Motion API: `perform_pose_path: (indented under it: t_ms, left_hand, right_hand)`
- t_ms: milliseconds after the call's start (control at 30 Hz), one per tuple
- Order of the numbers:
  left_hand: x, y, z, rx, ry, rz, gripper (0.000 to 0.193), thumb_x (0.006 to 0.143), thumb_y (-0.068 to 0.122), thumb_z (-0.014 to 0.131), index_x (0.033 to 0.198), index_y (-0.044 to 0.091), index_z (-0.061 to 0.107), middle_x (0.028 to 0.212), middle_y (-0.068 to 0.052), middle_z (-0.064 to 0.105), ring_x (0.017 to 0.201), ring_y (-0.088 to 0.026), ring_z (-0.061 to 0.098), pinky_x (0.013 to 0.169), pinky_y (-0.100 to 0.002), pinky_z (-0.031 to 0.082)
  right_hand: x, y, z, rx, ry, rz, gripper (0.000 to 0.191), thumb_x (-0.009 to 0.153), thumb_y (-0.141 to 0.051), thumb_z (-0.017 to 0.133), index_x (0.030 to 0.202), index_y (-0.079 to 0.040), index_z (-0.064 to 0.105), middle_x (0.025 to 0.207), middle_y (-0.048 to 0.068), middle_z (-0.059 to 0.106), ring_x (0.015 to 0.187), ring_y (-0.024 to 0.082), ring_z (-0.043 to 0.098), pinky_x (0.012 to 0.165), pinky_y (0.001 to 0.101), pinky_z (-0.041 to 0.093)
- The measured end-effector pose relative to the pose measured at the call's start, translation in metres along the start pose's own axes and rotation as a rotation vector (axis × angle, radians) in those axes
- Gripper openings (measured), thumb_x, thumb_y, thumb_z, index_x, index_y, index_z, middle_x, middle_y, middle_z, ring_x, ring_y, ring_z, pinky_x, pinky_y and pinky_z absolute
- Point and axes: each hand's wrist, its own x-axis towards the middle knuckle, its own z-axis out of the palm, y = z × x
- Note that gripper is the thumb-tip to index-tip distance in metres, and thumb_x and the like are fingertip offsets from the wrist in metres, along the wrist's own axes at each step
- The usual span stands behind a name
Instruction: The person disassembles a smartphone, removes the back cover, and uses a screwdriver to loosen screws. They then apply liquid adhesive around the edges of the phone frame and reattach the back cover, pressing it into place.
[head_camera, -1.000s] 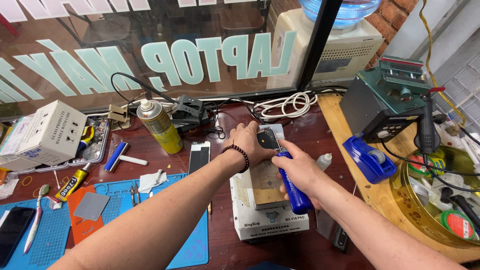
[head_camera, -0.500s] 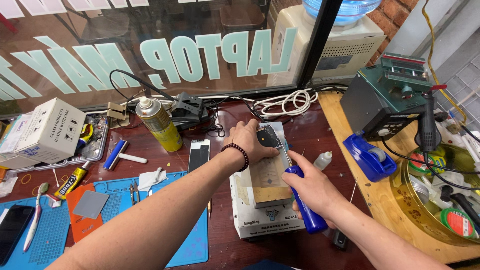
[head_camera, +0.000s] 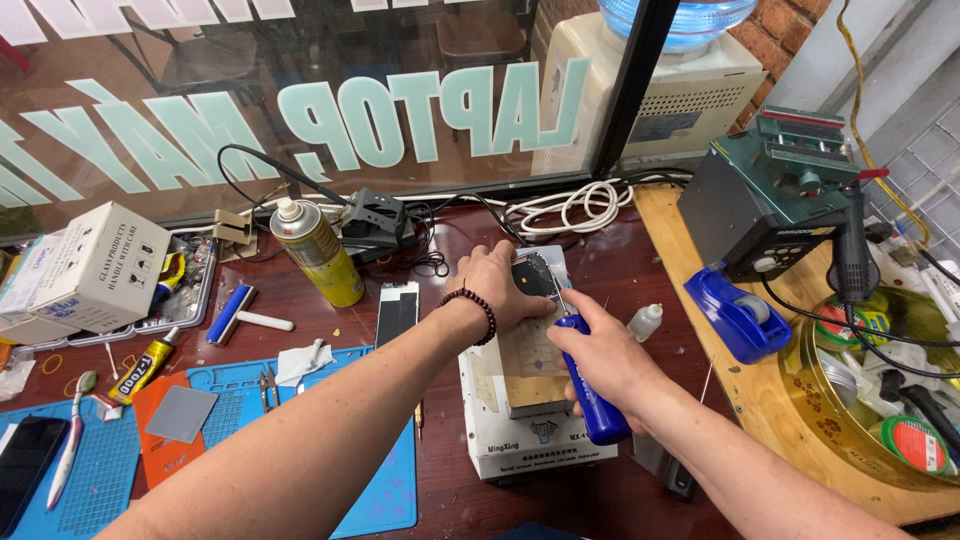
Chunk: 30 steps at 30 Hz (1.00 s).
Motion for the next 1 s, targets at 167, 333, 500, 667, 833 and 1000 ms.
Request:
perform_pose_path:
  t_ms: [167, 333, 500, 667, 833, 1000]
  left_hand:
    - [0.002, -0.003, 0.0, -0.005, -0.016, -0.016, 0.098, 0.06, 0.06, 0.089, 0.138, 0.012, 0.055, 0.133, -0.016, 0.056, 0.129, -0.035, 0.053, 0.103, -0.047, 0.049]
    - [0.003, -0.003, 0.0, -0.005, -0.005, -0.004, 0.1, 0.059, 0.06, 0.09, 0.139, 0.012, 0.054, 0.133, -0.018, 0.056, 0.128, -0.036, 0.053, 0.103, -0.047, 0.049]
    - [0.004, -0.002, 0.001, -0.003, -0.006, -0.007, 0.097, 0.06, 0.06, 0.089, 0.138, 0.012, 0.056, 0.132, -0.017, 0.057, 0.128, -0.035, 0.054, 0.103, -0.047, 0.049]
    - [0.005, -0.003, -0.001, -0.018, -0.006, -0.019, 0.097, 0.06, 0.06, 0.089, 0.138, 0.012, 0.056, 0.131, -0.017, 0.058, 0.128, -0.034, 0.054, 0.103, -0.047, 0.049]
    - [0.005, -0.002, 0.0, -0.018, 0.004, 0.002, 0.098, 0.059, 0.059, 0.09, 0.138, 0.011, 0.055, 0.131, -0.018, 0.057, 0.127, -0.035, 0.054, 0.102, -0.046, 0.05]
    - [0.003, -0.002, 0.003, -0.046, -0.008, -0.012, 0.097, 0.059, 0.058, 0.09, 0.137, 0.012, 0.055, 0.132, -0.017, 0.058, 0.127, -0.035, 0.055, 0.103, -0.047, 0.05]
  right_hand:
    - [-0.008, 0.009, -0.005, -0.077, 0.038, 0.051, 0.07, 0.093, -0.028, 0.059, 0.157, -0.033, 0.034, 0.084, 0.01, 0.059, 0.052, 0.019, 0.057, 0.045, 0.0374, 0.052]
    - [0.0, 0.001, -0.002, -0.015, -0.02, -0.006, 0.07, 0.092, -0.029, 0.059, 0.158, -0.032, 0.033, 0.084, 0.01, 0.059, 0.052, 0.018, 0.056, 0.044, 0.0352, 0.05]
    - [-0.001, -0.003, -0.004, -0.044, -0.001, 0.033, 0.069, 0.094, -0.031, 0.06, 0.157, -0.034, 0.033, 0.087, 0.008, 0.06, 0.053, 0.017, 0.057, 0.046, 0.0362, 0.052]
    - [-0.015, 0.006, -0.009, -0.106, 0.043, 0.1, 0.068, 0.093, -0.03, 0.06, 0.156, -0.037, 0.037, 0.086, 0.008, 0.059, 0.053, 0.019, 0.057, 0.046, 0.0373, 0.051]
    - [0.001, 0.0, -0.007, -0.043, -0.013, 0.03, 0.069, 0.093, -0.031, 0.06, 0.157, -0.034, 0.033, 0.085, 0.009, 0.06, 0.053, 0.018, 0.057, 0.046, 0.0361, 0.051]
    - [0.014, -0.004, -0.003, -0.068, -0.003, -0.004, 0.068, 0.094, -0.032, 0.06, 0.157, -0.034, 0.035, 0.089, 0.009, 0.06, 0.055, 0.017, 0.058, 0.046, 0.0351, 0.052]
